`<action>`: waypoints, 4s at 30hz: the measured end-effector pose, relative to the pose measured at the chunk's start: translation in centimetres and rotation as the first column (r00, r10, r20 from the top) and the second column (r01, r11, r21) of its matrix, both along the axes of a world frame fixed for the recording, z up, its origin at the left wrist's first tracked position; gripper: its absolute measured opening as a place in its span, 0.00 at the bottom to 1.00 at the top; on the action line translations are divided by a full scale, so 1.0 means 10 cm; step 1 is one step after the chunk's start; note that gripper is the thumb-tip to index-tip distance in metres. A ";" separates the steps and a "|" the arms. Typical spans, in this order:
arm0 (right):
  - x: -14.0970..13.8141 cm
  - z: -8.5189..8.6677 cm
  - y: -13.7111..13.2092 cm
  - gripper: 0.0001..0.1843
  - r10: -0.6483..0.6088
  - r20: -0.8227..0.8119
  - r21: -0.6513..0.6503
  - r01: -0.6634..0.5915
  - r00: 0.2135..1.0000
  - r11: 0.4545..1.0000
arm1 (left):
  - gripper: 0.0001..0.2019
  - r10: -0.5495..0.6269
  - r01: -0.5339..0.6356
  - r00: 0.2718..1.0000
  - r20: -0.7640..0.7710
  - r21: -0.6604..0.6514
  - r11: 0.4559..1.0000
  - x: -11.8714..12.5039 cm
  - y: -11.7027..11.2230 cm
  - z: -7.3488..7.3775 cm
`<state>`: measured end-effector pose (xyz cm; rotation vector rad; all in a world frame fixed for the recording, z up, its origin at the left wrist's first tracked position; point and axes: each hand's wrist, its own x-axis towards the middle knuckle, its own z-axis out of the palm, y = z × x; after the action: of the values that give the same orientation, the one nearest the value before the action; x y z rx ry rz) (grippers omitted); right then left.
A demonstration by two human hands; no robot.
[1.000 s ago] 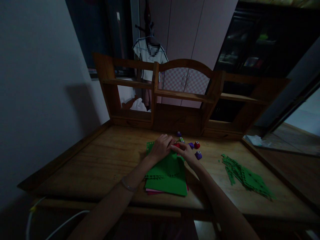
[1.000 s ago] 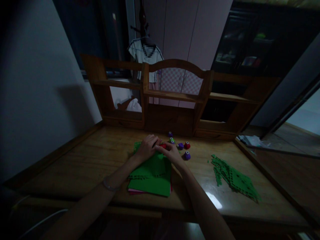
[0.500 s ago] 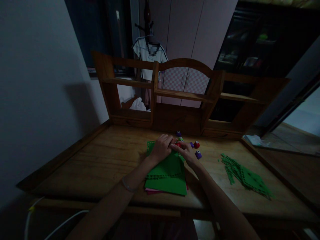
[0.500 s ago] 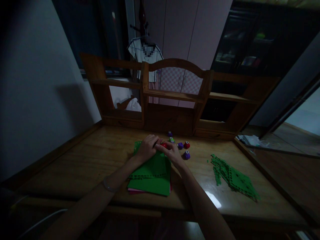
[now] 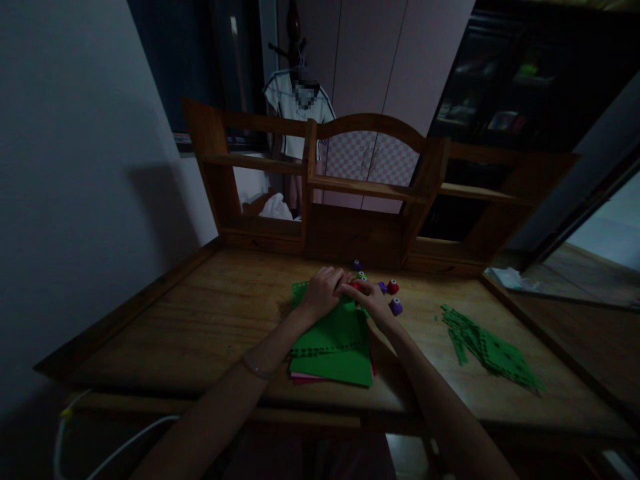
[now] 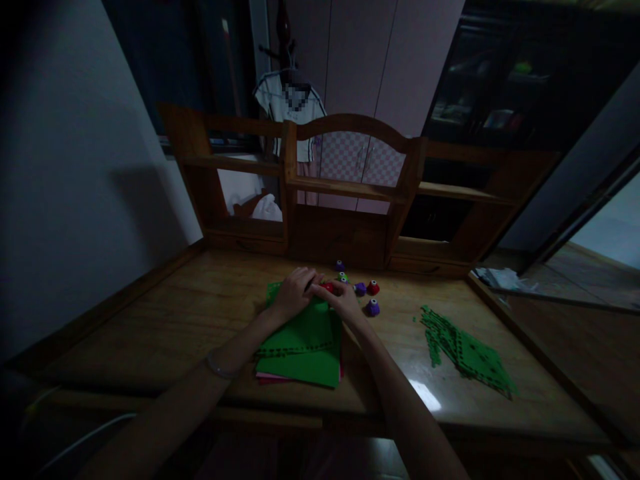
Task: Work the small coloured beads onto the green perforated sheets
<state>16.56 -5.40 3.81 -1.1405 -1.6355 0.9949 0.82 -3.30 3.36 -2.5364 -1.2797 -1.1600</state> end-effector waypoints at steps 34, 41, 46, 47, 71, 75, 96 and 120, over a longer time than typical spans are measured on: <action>0.06 0.00 0.01 0.22 0.050 0.013 0.000 -0.050 0.999 0.999 | 0.15 -0.005 0.005 1.000 -0.008 -0.062 0.998 -0.01 0.03 -0.01; 0.06 -0.02 0.02 0.22 0.094 0.018 -0.044 -0.093 0.995 0.995 | 0.27 0.181 -0.190 0.979 -0.095 -0.099 0.977 -0.02 0.07 -0.06; 0.07 -0.06 0.04 0.22 0.133 0.078 -0.071 -0.127 0.988 0.989 | 0.30 0.138 -0.182 0.960 -0.242 -0.168 0.969 -0.04 0.06 -0.05; 0.08 -0.07 0.05 0.23 0.130 0.093 -0.078 -0.123 0.987 0.989 | 0.31 0.127 -0.179 0.957 -0.262 -0.184 0.967 -0.05 0.05 -0.03; 0.11 -0.20 0.15 0.22 0.120 0.049 -0.200 -0.108 0.992 0.974 | 0.29 0.074 -0.155 0.960 -0.269 -0.295 0.943 -0.06 0.05 -0.02; 0.12 -0.21 0.17 0.21 0.123 0.022 -0.246 -0.114 0.992 0.962 | 0.30 0.072 -0.150 0.965 -0.250 -0.306 0.940 -0.06 0.06 -0.03; 0.16 -0.05 0.10 0.21 0.068 -0.048 -0.299 -0.079 0.997 0.951 | 0.34 0.100 -0.170 0.968 -0.229 -0.308 0.936 -0.03 0.07 -0.06; 0.22 -0.04 0.15 0.22 -0.100 -0.383 -0.441 -0.087 0.918 0.893 | 0.32 0.204 -0.231 0.960 -0.194 -0.129 0.964 -0.06 0.06 -0.02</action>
<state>18.78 -3.86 3.46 -1.1390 -1.0980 1.5469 0.22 -2.68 3.20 -2.4503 -1.6044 -0.8001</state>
